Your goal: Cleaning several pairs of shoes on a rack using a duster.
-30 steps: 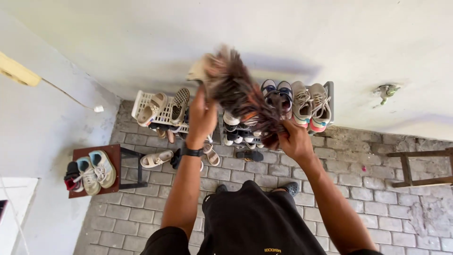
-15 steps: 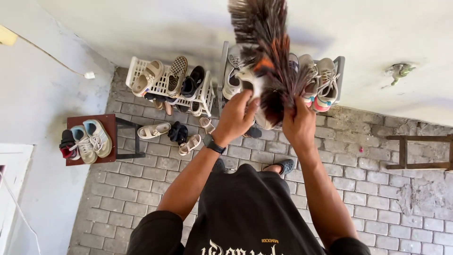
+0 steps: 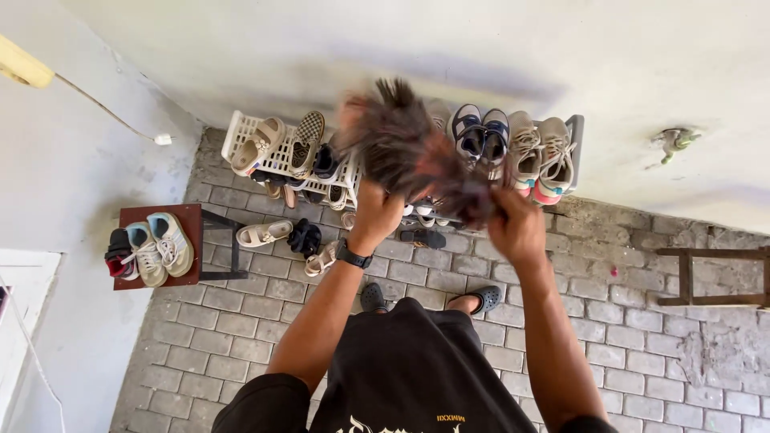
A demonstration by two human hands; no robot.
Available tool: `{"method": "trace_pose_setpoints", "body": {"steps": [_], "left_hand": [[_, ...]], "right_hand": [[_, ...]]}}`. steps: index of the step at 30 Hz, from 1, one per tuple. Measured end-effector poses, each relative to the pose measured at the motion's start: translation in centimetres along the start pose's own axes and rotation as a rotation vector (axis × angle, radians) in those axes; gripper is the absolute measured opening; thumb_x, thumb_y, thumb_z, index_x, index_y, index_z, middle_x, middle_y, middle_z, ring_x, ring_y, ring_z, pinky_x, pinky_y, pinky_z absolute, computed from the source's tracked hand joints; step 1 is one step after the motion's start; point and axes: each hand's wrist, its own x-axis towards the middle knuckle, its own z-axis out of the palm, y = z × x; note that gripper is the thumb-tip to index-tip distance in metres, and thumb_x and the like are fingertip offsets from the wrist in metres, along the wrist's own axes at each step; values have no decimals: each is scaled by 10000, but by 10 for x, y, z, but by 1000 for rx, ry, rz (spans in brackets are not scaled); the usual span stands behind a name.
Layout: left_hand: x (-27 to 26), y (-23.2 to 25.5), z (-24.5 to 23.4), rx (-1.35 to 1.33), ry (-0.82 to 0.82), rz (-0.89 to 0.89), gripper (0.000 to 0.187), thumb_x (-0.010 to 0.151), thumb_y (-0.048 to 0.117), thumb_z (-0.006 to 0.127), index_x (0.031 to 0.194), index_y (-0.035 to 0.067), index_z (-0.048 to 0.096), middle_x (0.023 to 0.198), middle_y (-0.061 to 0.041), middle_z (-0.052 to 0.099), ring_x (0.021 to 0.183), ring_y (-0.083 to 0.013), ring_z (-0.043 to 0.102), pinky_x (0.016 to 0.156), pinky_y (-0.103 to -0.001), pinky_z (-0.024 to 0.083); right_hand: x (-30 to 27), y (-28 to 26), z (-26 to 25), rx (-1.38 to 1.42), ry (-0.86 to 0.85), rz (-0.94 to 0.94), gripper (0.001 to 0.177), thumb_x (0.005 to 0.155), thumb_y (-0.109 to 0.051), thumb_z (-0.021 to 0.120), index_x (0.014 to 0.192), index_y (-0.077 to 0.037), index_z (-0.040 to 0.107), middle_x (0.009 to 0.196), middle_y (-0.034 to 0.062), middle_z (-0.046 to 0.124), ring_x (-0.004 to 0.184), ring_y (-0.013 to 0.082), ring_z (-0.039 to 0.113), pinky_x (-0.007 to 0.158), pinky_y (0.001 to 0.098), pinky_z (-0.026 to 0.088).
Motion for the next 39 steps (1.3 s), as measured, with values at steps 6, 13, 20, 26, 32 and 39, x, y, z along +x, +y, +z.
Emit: {"method": "trace_pose_setpoints", "body": {"steps": [6,13,20,26,32,39], "left_hand": [[-22,-31,9,1,17,-316,319,1107,327,540,1045,15,573,715,-79,499,583,-141,410,534,-320,326],[-26,-8,10,-108,102,-136,345,1107,348,516,1134,7,562,913,-64,638,761,-85,586,670,-262,488],[-27,-16,28,204,94,81,230,1096,294,502,1051,82,577,914,-55,624,848,-143,590,750,-291,501],[-59,-29,49,-68,26,-420,322,1051,324,606,950,18,593,788,-44,566,677,-103,504,598,-256,431],[-60,-22,44,-344,98,-323,301,1062,291,605,1029,-8,588,934,-32,657,807,-85,591,686,-244,474],[-89,-76,36,-12,194,-193,278,1121,308,564,1092,43,640,1019,-64,719,920,-126,640,809,-258,499]], "right_hand": [[39,-56,-20,-46,70,54,211,957,3,627,1141,69,707,889,186,708,684,234,663,584,364,506],[10,6,-11,-92,-28,102,142,1049,-74,611,1090,23,706,958,151,764,640,147,698,498,314,502],[15,-31,-13,-173,14,-58,161,945,-52,642,1069,17,717,964,207,710,723,304,686,616,385,538],[20,-48,-21,-115,6,73,233,905,40,594,1105,30,712,929,183,711,695,282,704,596,375,541],[-13,-17,-10,-205,0,11,219,921,18,615,1119,15,709,964,178,740,696,267,717,577,351,548],[-15,-60,10,-196,30,59,205,906,-41,631,1082,-14,733,883,186,747,613,303,676,540,391,520]]}}
